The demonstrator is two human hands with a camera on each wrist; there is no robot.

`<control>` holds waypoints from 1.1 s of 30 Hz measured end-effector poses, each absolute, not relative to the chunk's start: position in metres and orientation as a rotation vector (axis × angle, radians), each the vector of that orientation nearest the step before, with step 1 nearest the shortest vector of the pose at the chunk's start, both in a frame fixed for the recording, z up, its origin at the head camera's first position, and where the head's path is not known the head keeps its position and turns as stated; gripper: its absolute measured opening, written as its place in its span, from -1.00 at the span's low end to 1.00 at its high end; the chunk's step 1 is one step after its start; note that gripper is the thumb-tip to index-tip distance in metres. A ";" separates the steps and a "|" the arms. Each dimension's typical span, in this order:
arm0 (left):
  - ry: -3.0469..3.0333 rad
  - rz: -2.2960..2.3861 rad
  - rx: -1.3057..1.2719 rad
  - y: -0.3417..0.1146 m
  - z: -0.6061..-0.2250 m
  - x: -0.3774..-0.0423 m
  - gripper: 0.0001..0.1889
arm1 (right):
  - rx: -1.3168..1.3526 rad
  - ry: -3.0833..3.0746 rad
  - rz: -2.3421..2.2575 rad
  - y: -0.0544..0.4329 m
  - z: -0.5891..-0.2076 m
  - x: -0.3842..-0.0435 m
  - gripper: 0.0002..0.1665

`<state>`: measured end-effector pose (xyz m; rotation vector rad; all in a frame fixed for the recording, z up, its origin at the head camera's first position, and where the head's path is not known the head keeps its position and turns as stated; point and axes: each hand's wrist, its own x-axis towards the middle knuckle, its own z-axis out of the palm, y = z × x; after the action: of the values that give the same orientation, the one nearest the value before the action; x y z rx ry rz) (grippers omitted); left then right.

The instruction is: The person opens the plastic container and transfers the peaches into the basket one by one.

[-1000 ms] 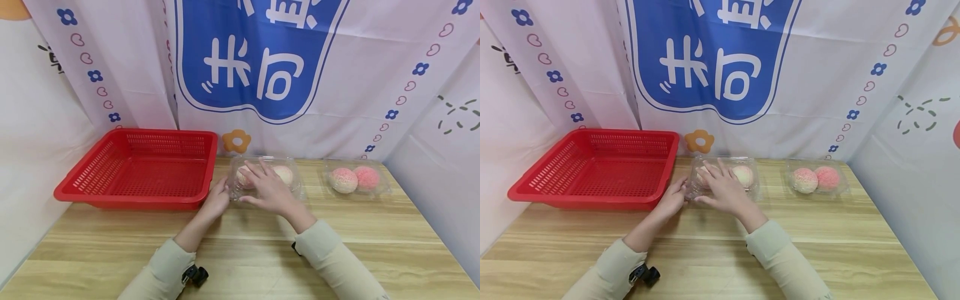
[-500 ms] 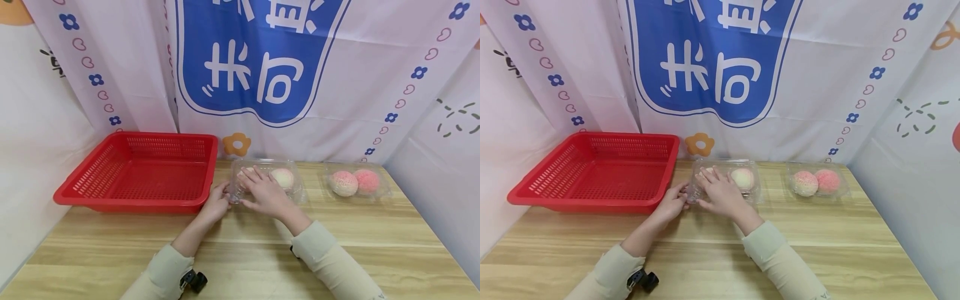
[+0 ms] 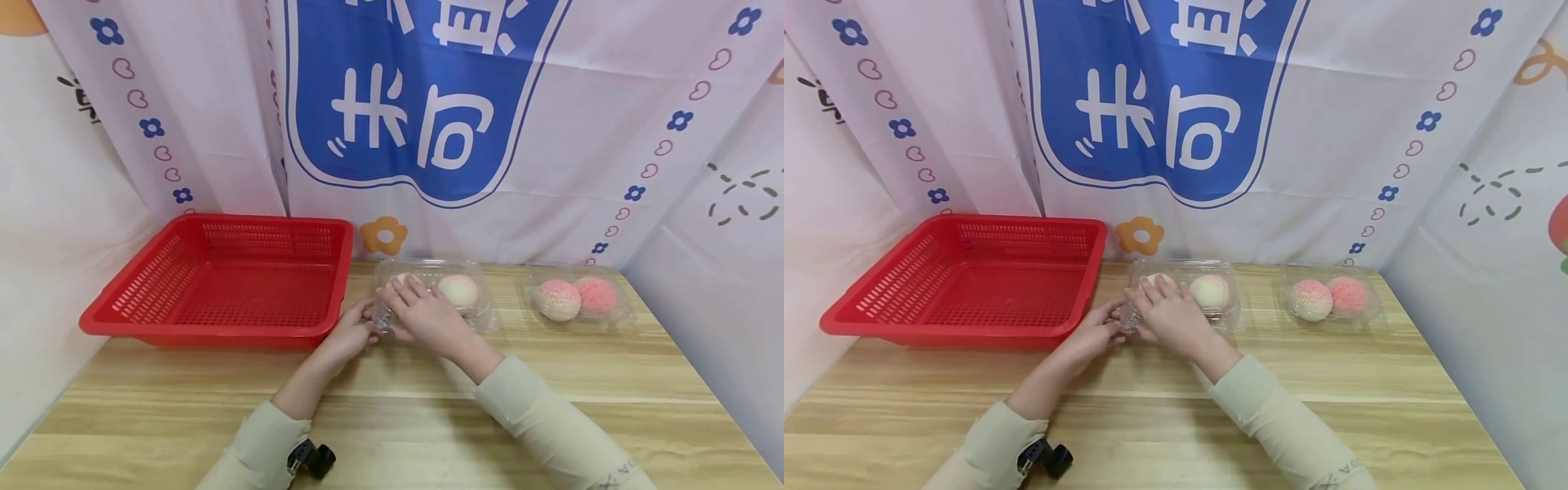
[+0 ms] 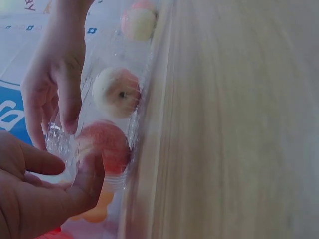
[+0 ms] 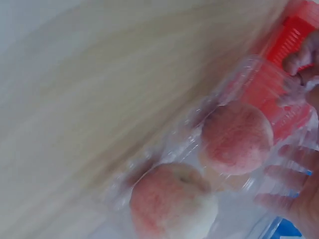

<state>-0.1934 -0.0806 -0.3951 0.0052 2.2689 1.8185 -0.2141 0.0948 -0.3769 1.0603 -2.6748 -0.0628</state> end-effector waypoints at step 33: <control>2.148 1.824 0.082 -0.087 -0.397 -0.195 -0.38 | 1.281 -1.966 -0.258 0.108 -0.402 -0.235 -0.48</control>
<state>-0.1946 -0.0872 -0.3968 0.0823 2.1479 1.8235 -0.2353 0.1080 -0.4019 1.2808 -1.9658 -0.2580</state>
